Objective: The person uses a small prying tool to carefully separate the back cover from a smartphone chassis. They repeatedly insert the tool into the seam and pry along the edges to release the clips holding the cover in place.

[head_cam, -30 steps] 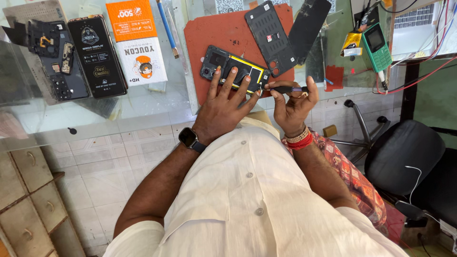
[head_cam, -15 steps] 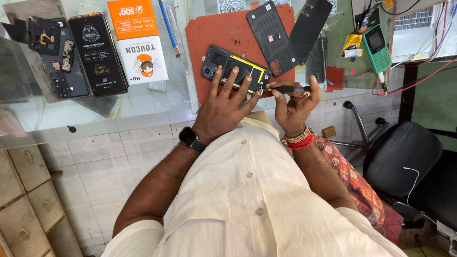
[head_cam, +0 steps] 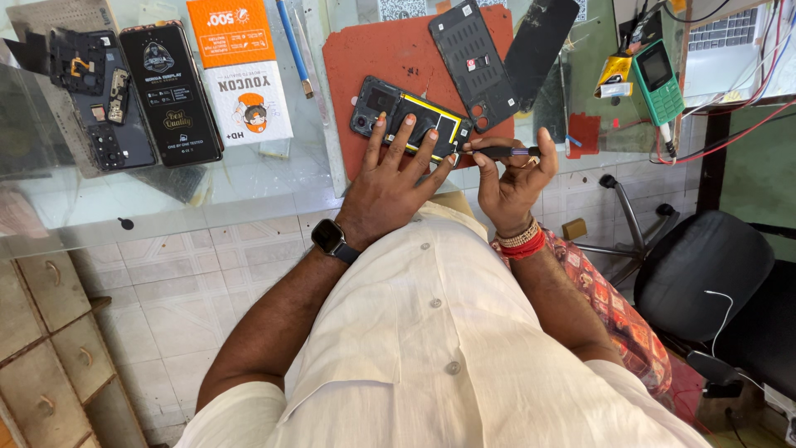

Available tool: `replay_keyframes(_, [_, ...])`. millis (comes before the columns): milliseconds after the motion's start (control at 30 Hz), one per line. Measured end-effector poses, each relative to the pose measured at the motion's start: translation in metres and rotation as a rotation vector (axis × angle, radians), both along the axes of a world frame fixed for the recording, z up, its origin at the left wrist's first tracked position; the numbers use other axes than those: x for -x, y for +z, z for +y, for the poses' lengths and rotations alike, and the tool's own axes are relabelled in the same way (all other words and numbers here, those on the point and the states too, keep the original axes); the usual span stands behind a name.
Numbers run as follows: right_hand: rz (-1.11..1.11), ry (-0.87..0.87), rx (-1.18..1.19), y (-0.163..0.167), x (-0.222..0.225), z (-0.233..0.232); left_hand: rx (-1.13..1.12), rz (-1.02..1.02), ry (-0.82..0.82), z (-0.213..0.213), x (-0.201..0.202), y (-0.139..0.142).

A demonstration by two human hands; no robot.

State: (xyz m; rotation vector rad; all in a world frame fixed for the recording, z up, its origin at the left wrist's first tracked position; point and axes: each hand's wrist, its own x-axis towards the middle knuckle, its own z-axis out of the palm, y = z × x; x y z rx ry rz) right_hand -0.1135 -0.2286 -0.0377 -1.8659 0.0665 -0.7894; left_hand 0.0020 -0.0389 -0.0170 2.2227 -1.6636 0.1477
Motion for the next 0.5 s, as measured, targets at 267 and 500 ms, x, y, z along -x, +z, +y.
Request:
replay_keyframes(267, [0.004, 0.007, 0.004, 0.0004, 0.0000, 0.0002, 0.006, 0.003, 0.000, 0.0012, -0.0001, 0.0009])
replay_keyframes(500, [0.004, -0.005, 0.004, 0.0004, -0.0014, 0.0008, 0.008, -0.006, 0.003, 0.0011, -0.0001, 0.0003])
